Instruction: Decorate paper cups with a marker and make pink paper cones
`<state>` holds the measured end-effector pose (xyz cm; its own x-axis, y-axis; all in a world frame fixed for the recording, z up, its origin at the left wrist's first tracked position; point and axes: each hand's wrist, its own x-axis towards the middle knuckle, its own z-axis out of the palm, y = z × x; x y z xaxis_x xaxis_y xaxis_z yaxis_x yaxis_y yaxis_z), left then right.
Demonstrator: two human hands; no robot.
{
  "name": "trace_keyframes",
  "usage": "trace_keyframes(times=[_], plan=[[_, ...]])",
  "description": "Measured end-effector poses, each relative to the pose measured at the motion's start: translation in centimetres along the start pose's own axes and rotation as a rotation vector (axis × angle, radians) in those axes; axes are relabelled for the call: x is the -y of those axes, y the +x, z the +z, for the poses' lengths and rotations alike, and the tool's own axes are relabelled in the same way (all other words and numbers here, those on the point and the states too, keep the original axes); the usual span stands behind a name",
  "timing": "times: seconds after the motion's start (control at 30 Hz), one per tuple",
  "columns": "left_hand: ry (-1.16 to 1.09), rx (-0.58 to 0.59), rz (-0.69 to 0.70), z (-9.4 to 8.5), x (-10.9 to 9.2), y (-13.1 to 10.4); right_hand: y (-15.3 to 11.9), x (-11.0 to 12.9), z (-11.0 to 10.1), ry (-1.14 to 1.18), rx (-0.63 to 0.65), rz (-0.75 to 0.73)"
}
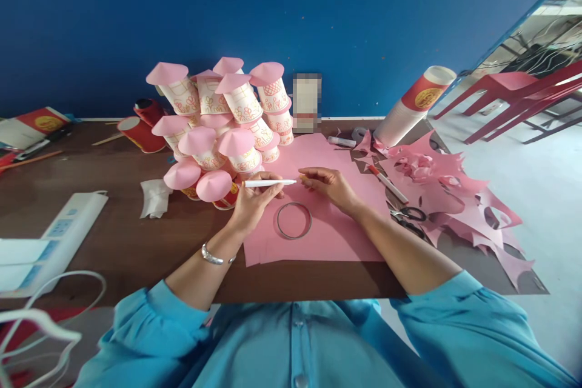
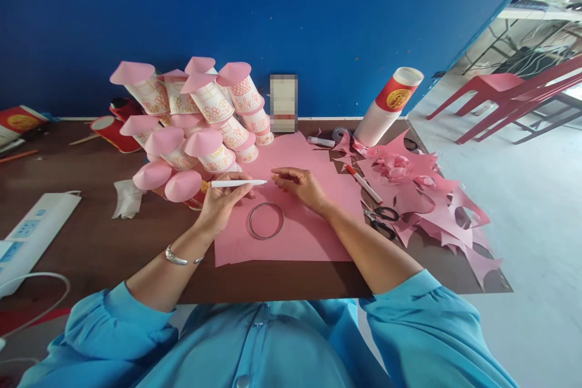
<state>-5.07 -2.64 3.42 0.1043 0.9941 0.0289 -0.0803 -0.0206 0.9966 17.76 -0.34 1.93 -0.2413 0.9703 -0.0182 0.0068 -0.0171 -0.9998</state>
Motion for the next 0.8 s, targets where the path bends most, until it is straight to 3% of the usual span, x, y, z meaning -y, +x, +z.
trace_keyframes(times=[0.33,0.47,0.63,0.8], plan=[[0.079,0.041,0.051,0.3,0.1,-0.4,-0.2,0.2,0.4,0.355,-0.022,0.072],[0.119,0.048,0.216,0.5,0.7,-0.3,-0.3,0.0,0.7,0.478,-0.029,0.161],[0.378,0.017,0.473,0.3,0.9,-0.2,-0.5,-0.2,0.8,0.549,0.064,0.210],[0.404,0.008,0.550,0.2,0.9,-0.1,-0.5,-0.1,0.9,0.609,0.095,0.205]])
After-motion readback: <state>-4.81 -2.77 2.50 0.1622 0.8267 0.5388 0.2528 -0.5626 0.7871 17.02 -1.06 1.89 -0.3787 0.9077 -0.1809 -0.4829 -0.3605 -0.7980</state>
